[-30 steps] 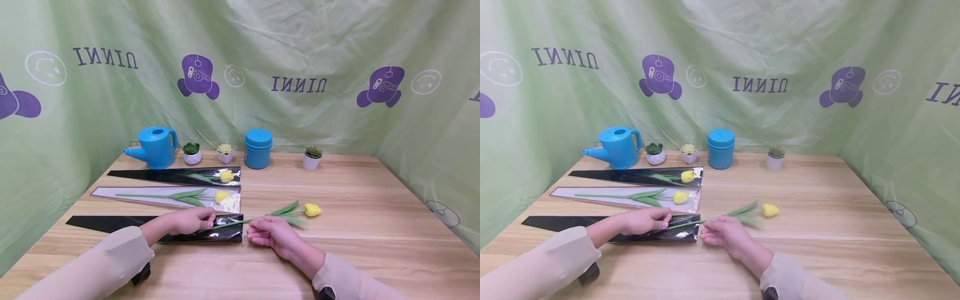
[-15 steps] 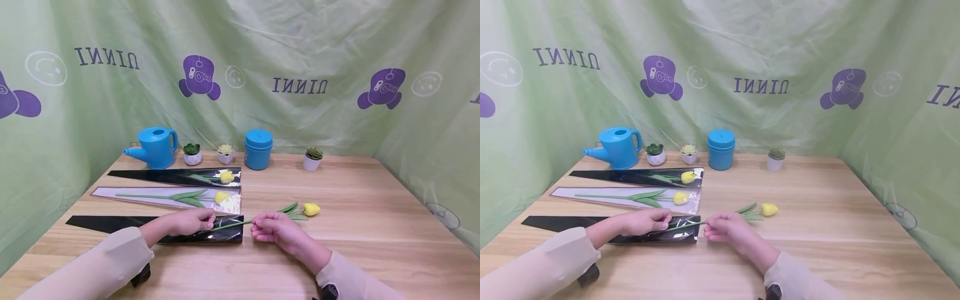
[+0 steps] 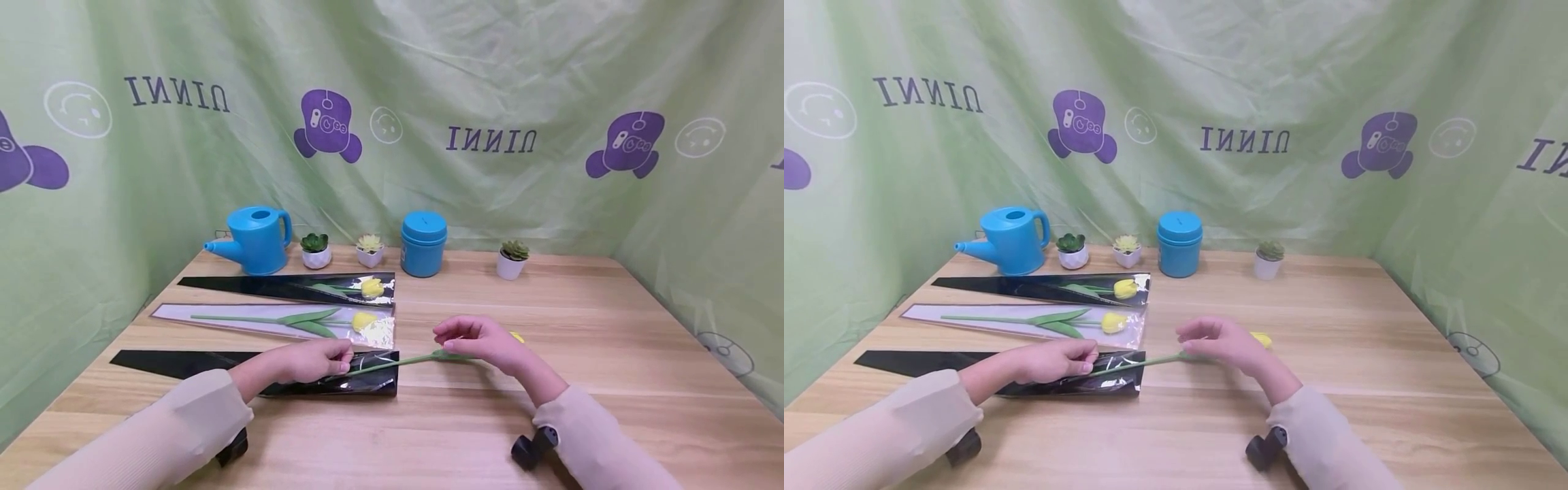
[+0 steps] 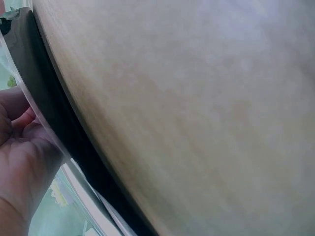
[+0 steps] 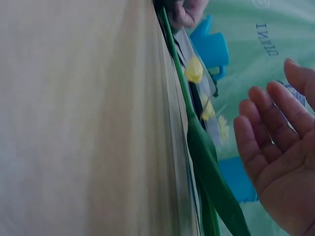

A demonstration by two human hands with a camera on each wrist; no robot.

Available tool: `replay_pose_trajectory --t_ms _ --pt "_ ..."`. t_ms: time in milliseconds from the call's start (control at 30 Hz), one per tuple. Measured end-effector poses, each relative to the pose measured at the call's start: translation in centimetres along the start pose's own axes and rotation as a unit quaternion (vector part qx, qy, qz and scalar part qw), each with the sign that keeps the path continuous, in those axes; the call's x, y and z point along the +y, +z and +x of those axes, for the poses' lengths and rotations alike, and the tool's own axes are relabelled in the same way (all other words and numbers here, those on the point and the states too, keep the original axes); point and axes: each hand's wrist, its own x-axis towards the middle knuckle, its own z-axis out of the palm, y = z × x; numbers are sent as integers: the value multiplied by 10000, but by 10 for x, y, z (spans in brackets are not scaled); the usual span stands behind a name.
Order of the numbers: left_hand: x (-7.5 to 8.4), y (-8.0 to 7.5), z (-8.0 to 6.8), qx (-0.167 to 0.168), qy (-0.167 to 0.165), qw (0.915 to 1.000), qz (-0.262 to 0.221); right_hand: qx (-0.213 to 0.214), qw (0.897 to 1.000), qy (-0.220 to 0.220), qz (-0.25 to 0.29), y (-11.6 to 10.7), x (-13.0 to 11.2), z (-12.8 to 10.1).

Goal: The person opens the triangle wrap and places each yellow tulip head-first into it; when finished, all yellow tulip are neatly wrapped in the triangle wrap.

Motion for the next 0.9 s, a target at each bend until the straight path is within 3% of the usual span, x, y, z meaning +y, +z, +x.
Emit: replay_pose_trajectory --t_ms 133,300,567,767,900 --pt "-1 0 0 -9 23 10000 -9 -156 9951 -136 -971 -10 4 3" --pt "-2 0 0 -12 -30 10000 12 -393 9846 -250 -1683 -22 10 7" --pt "-3 0 1 12 -21 10000 66 -1002 9752 -65 -1974 -33 17 12" --pt "-3 0 2 12 -60 10000 30 -1280 9645 80 -2307 -32 18 16" --pt "-2 0 1 3 -107 9999 29 -1417 9635 165 -2266 -31 20 19"
